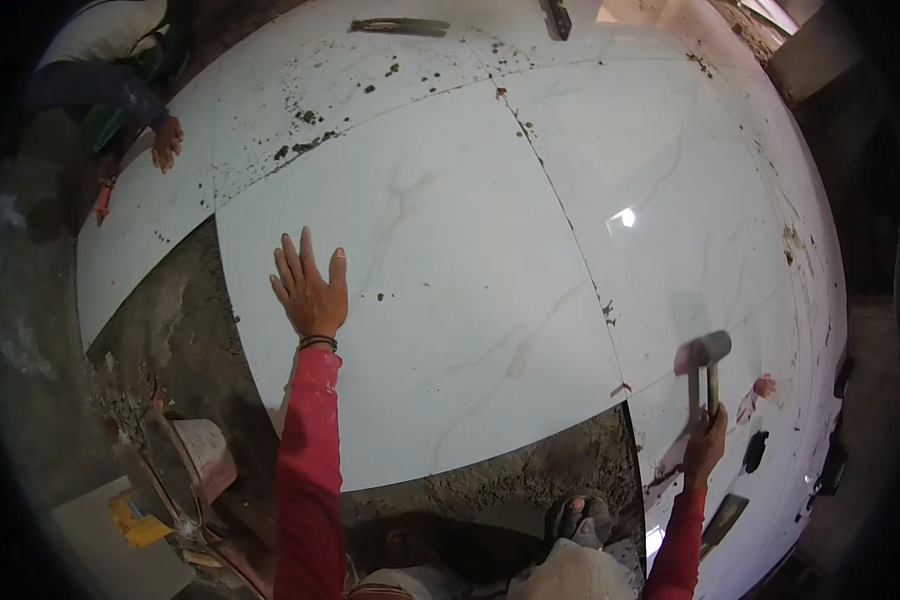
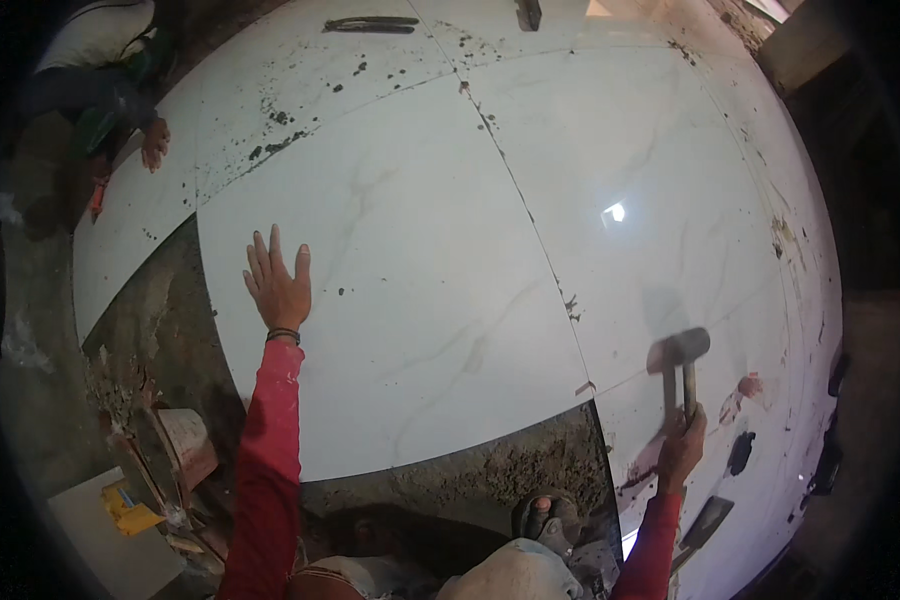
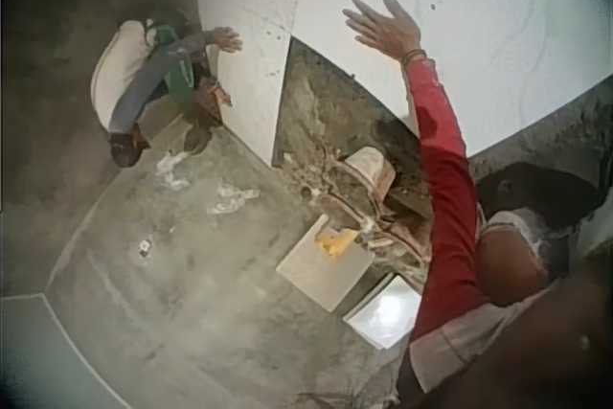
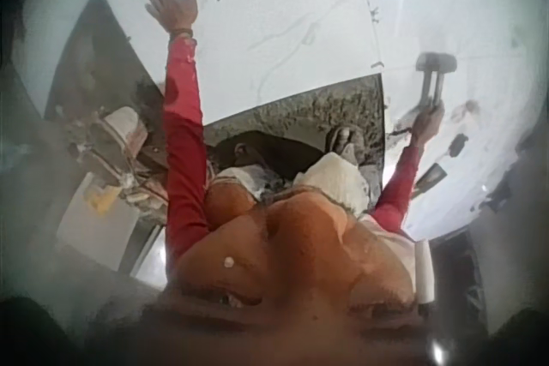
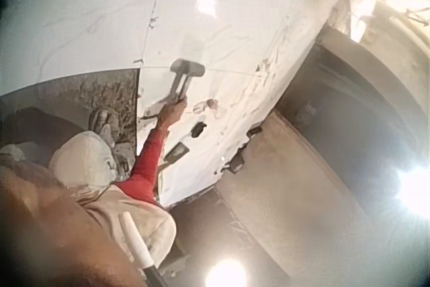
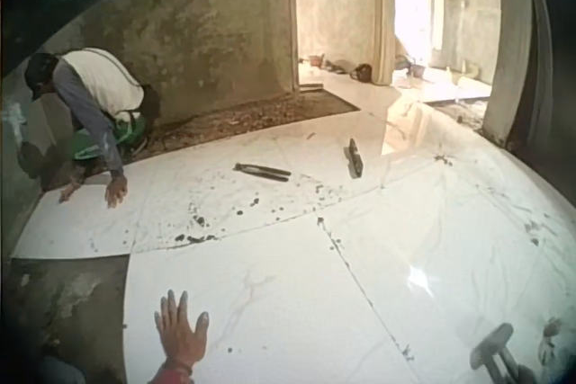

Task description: The person is tiling a floor by positioning large white tiles over mortar, tapping them into place using a rubber mallet, and wiping the tile surfaces clean with a cloth.

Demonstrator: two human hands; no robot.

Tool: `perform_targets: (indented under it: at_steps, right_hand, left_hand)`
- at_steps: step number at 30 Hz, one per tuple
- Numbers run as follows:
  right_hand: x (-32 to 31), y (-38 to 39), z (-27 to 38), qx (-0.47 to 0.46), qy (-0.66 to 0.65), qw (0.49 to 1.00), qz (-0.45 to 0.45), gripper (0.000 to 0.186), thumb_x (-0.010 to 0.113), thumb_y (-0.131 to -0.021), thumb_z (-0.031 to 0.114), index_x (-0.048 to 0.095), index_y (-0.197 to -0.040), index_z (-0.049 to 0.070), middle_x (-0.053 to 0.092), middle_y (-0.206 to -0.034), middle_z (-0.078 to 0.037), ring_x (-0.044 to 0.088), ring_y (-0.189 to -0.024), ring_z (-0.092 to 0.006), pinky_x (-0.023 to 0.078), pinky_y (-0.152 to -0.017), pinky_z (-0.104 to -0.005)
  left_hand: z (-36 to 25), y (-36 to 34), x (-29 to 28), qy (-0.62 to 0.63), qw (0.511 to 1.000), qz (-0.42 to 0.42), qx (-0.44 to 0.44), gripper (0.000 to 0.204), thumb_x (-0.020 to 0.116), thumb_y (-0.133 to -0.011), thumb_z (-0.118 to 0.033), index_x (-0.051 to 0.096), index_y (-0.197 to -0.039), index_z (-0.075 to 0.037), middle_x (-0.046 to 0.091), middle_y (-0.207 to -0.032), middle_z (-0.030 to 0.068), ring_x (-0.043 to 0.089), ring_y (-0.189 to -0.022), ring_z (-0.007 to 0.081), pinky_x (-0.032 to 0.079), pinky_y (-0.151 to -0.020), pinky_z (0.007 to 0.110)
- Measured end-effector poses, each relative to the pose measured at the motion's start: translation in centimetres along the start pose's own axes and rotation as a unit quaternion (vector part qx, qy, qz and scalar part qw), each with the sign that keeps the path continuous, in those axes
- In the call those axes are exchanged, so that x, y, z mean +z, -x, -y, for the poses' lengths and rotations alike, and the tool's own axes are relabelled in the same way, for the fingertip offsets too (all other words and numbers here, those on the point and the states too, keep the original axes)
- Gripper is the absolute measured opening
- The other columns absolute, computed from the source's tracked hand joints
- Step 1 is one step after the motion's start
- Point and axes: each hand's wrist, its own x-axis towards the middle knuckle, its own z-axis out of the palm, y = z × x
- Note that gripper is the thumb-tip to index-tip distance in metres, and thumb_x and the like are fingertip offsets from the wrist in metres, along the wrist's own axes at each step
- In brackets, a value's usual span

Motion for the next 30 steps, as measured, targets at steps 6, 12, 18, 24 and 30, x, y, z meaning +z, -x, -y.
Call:
perform_targets:
  at_steps: [6, 12, 18, 24, 30]
  right_hand:
    - [1.4, -10.4, 23.1, -0.022, -0.400, 0.904, 0.147, 0.027, 0.047, -0.109, 0.026, 0.060, -0.119, 0.005, 0.043, -0.066, 0.006, 0.036, -0.050, -0.0030, 0.031, -0.043, -0.0233]
    - [4.4, -15.1, 42.7, 0.021, -0.490, 0.864, 0.117, 0.033, 0.043, -0.109, 0.030, 0.055, -0.102, 0.001, 0.064, -0.073, -0.020, 0.064, -0.064, -0.0383, 0.047, -0.056, -0.0466]
    - [5.0, -14.0, 49.1, -0.158, -0.482, 0.843, 0.177, 0.035, 0.045, -0.108, 0.033, 0.048, -0.099, -0.001, 0.060, -0.066, -0.031, 0.061, -0.064, -0.0530, 0.046, -0.053, -0.0566]
    - [7.7, -12.7, 49.9, -0.109, -0.505, 0.839, 0.170, 0.033, 0.050, -0.107, 0.029, 0.044, -0.097, -0.003, 0.058, -0.062, -0.030, 0.059, -0.057, -0.0520, 0.044, -0.046, -0.0550]
    - [6.6, -10.7, 50.9, -0.053, -0.527, 0.825, 0.195, 0.036, 0.049, -0.107, 0.031, 0.050, -0.098, -0.003, 0.061, -0.067, -0.032, 0.062, -0.066, -0.0521, 0.050, -0.057, -0.0575]
  left_hand:
    - [1.2, -0.2, -1.0, -0.015, 0.999, 0.021, -0.020, 0.070, 0.044, -0.101, -0.059, 0.028, -0.161, -0.025, 0.023, -0.168, 0.0117, 0.019, -0.155, 0.0314, 0.016, -0.123, 0.058]
    - [0.2, 0.4, -1.2, -0.007, 0.999, 0.043, -0.027, 0.072, 0.044, -0.101, -0.060, 0.026, -0.161, -0.025, 0.022, -0.168, 0.0110, 0.017, -0.156, 0.0308, 0.015, -0.124, 0.057]
    - [2.3, 0.6, -0.9, -0.013, 0.999, 0.036, -0.031, 0.072, 0.043, -0.101, -0.059, 0.026, -0.161, -0.022, 0.023, -0.168, 0.0119, 0.018, -0.155, 0.0323, 0.016, -0.124, 0.058]
    - [1.8, 1.3, -0.7, -0.003, 0.999, 0.030, -0.024, 0.072, 0.043, -0.102, -0.058, 0.026, -0.162, -0.022, 0.022, -0.168, 0.0125, 0.019, -0.155, 0.0334, 0.016, -0.123, 0.058]
    - [2.4, 1.2, -0.6, -0.003, 0.999, 0.037, -0.029, 0.072, 0.043, -0.102, -0.058, 0.026, -0.162, -0.021, 0.022, -0.168, 0.0129, 0.019, -0.155, 0.0339, 0.015, -0.123, 0.059]
